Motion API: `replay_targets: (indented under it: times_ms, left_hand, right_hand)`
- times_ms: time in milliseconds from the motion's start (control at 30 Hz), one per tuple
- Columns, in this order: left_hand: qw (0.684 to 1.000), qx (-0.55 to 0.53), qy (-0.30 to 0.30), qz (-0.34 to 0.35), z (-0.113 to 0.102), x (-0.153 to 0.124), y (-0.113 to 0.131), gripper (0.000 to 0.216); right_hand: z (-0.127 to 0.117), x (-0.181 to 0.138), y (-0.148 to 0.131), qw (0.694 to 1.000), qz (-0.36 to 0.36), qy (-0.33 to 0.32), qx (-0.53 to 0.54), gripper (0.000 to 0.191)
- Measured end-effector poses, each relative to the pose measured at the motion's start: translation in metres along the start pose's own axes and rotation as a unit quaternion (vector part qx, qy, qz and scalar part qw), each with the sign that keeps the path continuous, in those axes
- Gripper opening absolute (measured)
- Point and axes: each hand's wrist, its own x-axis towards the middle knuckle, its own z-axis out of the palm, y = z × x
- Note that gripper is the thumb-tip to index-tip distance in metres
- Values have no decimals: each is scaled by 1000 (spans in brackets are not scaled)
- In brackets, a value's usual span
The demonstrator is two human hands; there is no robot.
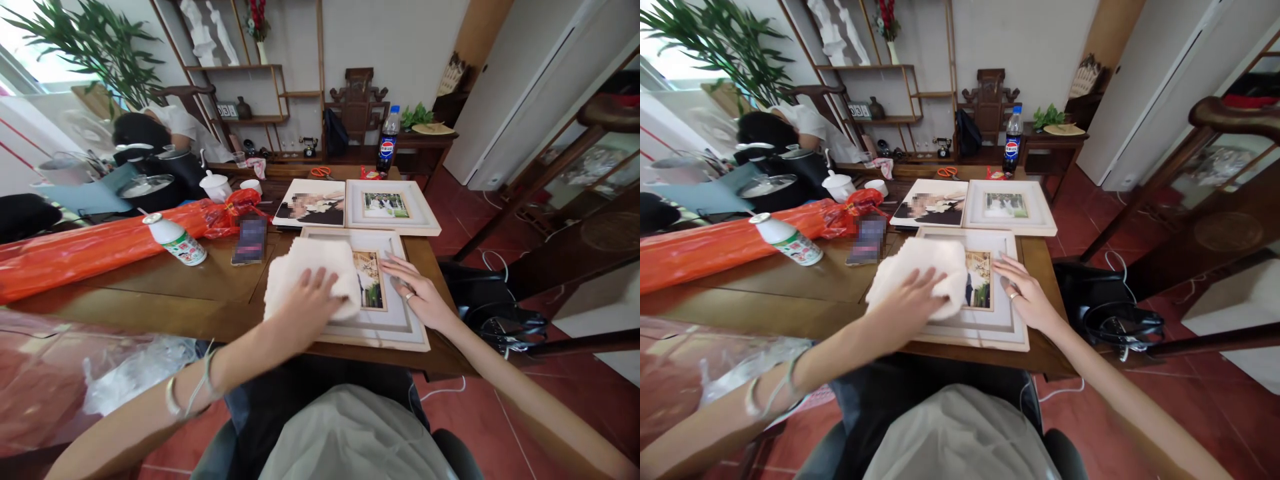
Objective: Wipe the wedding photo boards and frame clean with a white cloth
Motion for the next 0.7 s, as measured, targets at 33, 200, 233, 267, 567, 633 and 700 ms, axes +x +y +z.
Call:
replay_targets:
  times_ms: [33,200,233,267,567,633,700]
  left_hand:
    - [1000,-13,8,22,-4,-14,15,37]
    - [994,-54,77,63,-1,-44,49,22]
    - [994,-52,80,50,4,-39,45,23]
    - [995,-48,78,27,10,-31,38,25]
    - [988,14,126,-93,21,52,-57,32]
    - [994,13,95,-50,22,60,-62,30]
    - [998,12,59,-20,22,60,-54,28]
  right_hand:
    - [0,0,0,1000,0,-3,-1,43]
    - [-1,0,1,1000,-7,-18,-8,45]
    - [-1,0,2,1000,-9,-21,-10,46]
    - [-2,0,2,1000,-12,-23,-12,46]
    - [-2,-1,4,999,-25,-26,-18,47]
    - [-2,-1,4,999,-22,-25,-20,47]
    - [-2,-1,3,999,-18,-23,-19,47]
